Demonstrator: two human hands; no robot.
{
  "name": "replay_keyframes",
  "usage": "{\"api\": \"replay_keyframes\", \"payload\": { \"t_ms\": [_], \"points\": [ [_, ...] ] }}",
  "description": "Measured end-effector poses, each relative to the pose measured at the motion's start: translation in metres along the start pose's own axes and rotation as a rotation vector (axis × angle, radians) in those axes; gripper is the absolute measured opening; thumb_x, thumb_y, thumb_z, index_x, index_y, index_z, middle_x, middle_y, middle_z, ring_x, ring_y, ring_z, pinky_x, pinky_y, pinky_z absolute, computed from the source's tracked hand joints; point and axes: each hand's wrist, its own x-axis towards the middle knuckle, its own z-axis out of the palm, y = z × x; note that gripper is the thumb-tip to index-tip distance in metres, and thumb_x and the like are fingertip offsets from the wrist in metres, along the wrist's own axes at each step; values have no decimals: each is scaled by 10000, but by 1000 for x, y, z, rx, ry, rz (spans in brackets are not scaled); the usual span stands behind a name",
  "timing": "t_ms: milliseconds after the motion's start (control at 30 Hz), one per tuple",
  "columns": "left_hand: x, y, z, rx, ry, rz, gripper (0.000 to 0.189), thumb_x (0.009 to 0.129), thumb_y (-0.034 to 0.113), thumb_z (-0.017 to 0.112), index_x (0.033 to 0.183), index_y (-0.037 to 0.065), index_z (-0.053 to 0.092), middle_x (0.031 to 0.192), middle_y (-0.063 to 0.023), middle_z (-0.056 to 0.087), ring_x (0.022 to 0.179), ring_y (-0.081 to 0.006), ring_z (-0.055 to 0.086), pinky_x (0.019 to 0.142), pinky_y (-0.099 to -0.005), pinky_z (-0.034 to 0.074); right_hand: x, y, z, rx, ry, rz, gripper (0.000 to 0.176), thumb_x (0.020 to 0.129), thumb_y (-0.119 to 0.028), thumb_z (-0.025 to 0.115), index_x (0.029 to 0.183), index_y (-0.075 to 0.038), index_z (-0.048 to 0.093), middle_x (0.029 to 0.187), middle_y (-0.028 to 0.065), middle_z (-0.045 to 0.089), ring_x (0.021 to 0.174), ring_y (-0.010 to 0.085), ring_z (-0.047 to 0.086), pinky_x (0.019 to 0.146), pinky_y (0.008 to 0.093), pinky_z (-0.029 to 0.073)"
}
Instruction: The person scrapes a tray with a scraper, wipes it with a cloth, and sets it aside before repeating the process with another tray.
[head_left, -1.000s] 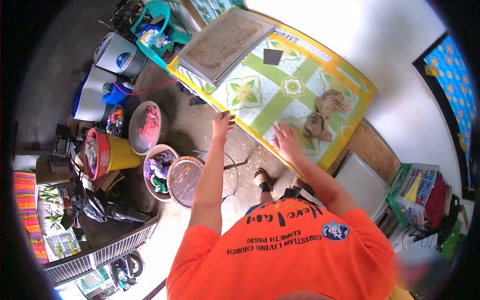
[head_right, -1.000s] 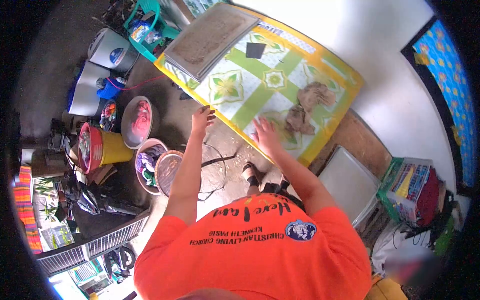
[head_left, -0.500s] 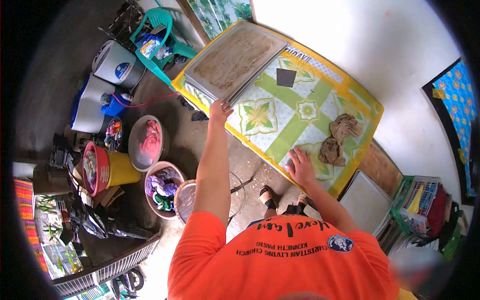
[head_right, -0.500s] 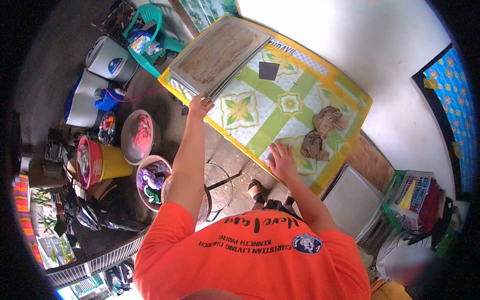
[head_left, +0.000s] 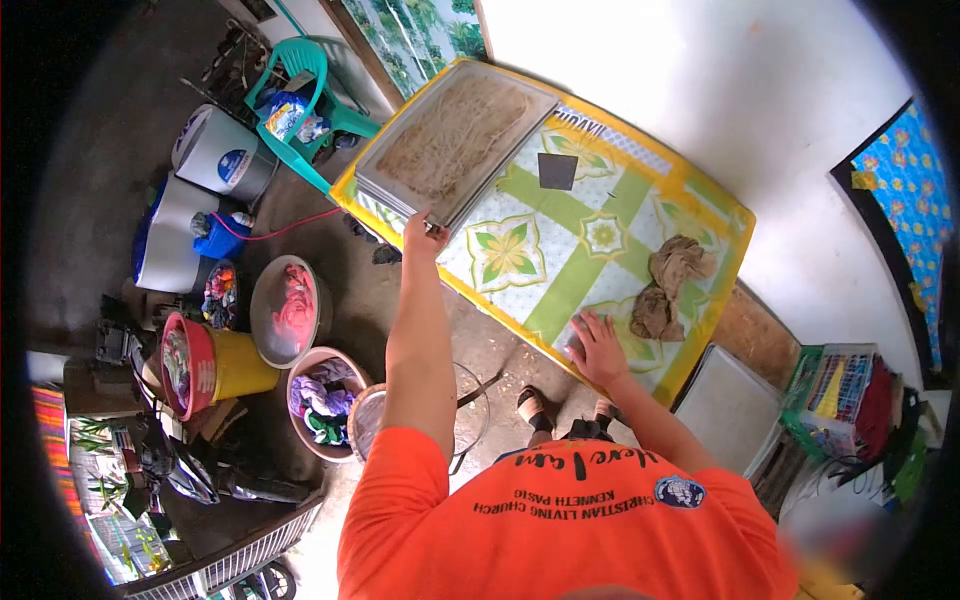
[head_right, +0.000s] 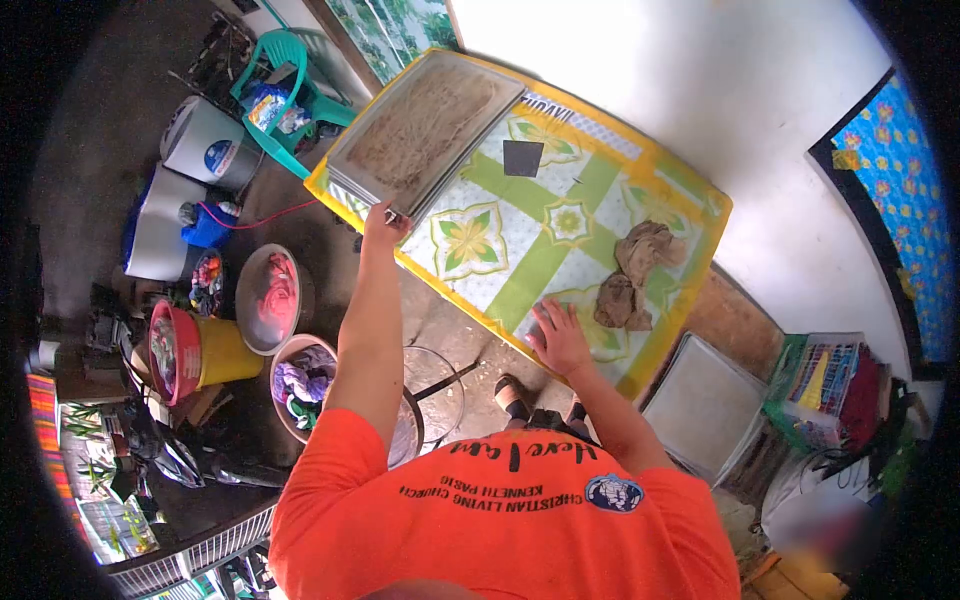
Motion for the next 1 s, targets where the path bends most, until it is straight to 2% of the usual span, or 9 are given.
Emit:
{"api": "replay_keyframes", "payload": {
  "t_ms": [33,133,333,467,500,600,767,933,1000],
  "points": [
    [4,0,-3,-49,-21,-51,354,809,289,633,1019,55,470,775,-114,465,590,-249,472,614,-476,503,0,0,0,2,2,-2,529,831,-355,590,1259,-71,462,1339,168,399,1263,352,361,1059,539,243],
    [-35,-2,6,183,-109,142,322,829,269,636,1044,63,512,839,-91,541,679,-256,544,638,-465,515,-1,-1,-1,13,10,-4,524,835,-352,586,1261,-72,462,1340,161,397,1263,346,360,1062,536,241],
    [-77,10,28,-57,-390,386,346,881,188,601,1197,102,490,1122,-89,560,950,-290,592,719,-480,541,0,-4,-4,12,-6,-1,523,841,-348,581,1267,-70,459,1347,158,389,1277,337,343,1061,534,243],
    [-126,1,14,-125,-384,542,405,893,149,581,1264,105,426,1103,-103,560,994,-282,575,782,-480,525,-3,0,0,10,4,-7,523,837,-343,585,1263,-67,461,1347,160,391,1278,334,344,1060,530,248],
    [-153,-5,8,-122,-334,546,373,902,151,568,1232,31,445,1171,-114,545,1060,-293,556,851,-476,507,-2,1,1,13,16,-9,522,836,-341,585,1262,-65,462,1345,161,393,1275,335,348,1059,529,250],
    [-204,-40,-29,-170,-372,515,333,915,132,536,1220,14,470,1180,-124,551,1074,-281,555,908,-425,475,-4,1,1,32,57,-26,523,836,-339,583,1262,-63,459,1335,164,405,1262,345,363,1056,530,255],
    [-243,-107,-117,-179,-260,506,307,886,135,587,1158,18,508,1067,-107,589,962,-244,591,817,-429,485,-10,13,8,-68,158,-55,548,817,-324,595,1291,-98,437,1336,140,412,1243,367,378,1058,530,250],
    [-293,-142,-191,-104,-318,471,366,882,119,577,1210,-16,487,1146,-135,581,1028,-276,579,902,-422,472,-14,50,-52,-447,357,392,597,781,-259,601,1334,-159,400,1339,142,393,1195,422,383,1003,510,315],
    [-301,-158,-215,-42,-307,429,386,872,130,594,1213,-15,485,1147,-130,580,1021,-274,583,896,-415,477,-5,82,-75,-247,248,604,629,762,-198,597,1352,-146,384,1325,187,398,1111,418,453,955,494,369]
  ]
}}
